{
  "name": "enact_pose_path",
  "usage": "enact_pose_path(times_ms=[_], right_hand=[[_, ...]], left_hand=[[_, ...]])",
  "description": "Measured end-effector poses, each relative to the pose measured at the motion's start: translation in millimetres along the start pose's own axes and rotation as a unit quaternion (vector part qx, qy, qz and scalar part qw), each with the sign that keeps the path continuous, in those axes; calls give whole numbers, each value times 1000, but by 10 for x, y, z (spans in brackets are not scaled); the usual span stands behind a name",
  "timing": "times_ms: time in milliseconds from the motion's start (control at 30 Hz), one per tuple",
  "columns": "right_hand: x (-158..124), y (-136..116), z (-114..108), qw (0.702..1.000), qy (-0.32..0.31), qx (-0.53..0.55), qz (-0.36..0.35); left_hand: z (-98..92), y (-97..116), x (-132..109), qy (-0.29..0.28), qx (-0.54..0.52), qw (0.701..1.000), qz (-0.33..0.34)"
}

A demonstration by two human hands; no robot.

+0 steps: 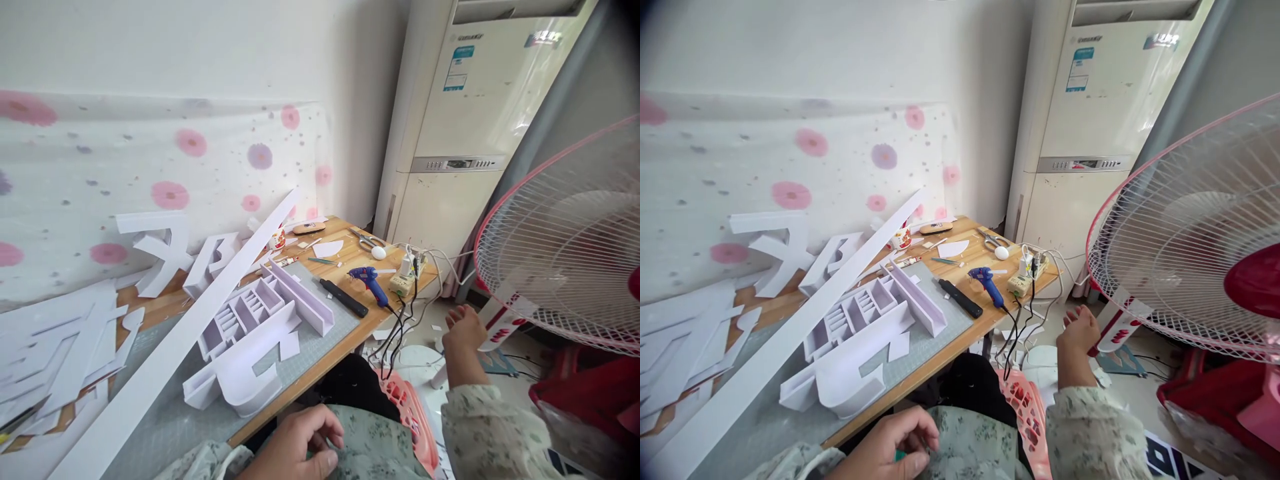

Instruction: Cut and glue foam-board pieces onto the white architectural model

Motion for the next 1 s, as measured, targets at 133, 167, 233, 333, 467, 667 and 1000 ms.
enact_pose_path(times_ms=[133, 167, 233, 333, 467, 667, 1000], right_hand=[[-763, 132, -200, 994, -26, -83, -66], [-971, 99, -193, 989, -60, -98, -93], [-1365, -50, -133, 973, -138, -108, -153], [-1963, -529, 47, 875, -265, -75, -399], [-2479, -938, 274, 787, -351, -31, -506], [-2766, -1005, 408, 778, -407, -10, -478], [-2642, -1143, 457, 820, -462, -11, -338]], left_hand=[[-116, 63, -257, 62, 24, 998, 21], [-165, 86, -349, 91, 43, 994, 35], [-303, 142, -572, 168, 102, 978, 75], [-659, 246, -1014, 356, 229, 894, 144], [-1242, 207, -1536, 567, 403, 713, 88], [-1767, -357, -1472, 456, 433, 756, -182], [-1403, 232, -2110, 543, 505, 655, -145]])
Point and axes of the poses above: each hand's wrist, its own x-axis towards the middle knuckle, its own z-axis out of the palm, y = z × x, the point moved 5 cm from there along x, towards the middle knuckle, and after that the axes turned 4 degrees about -x, right-handed, at the moved point
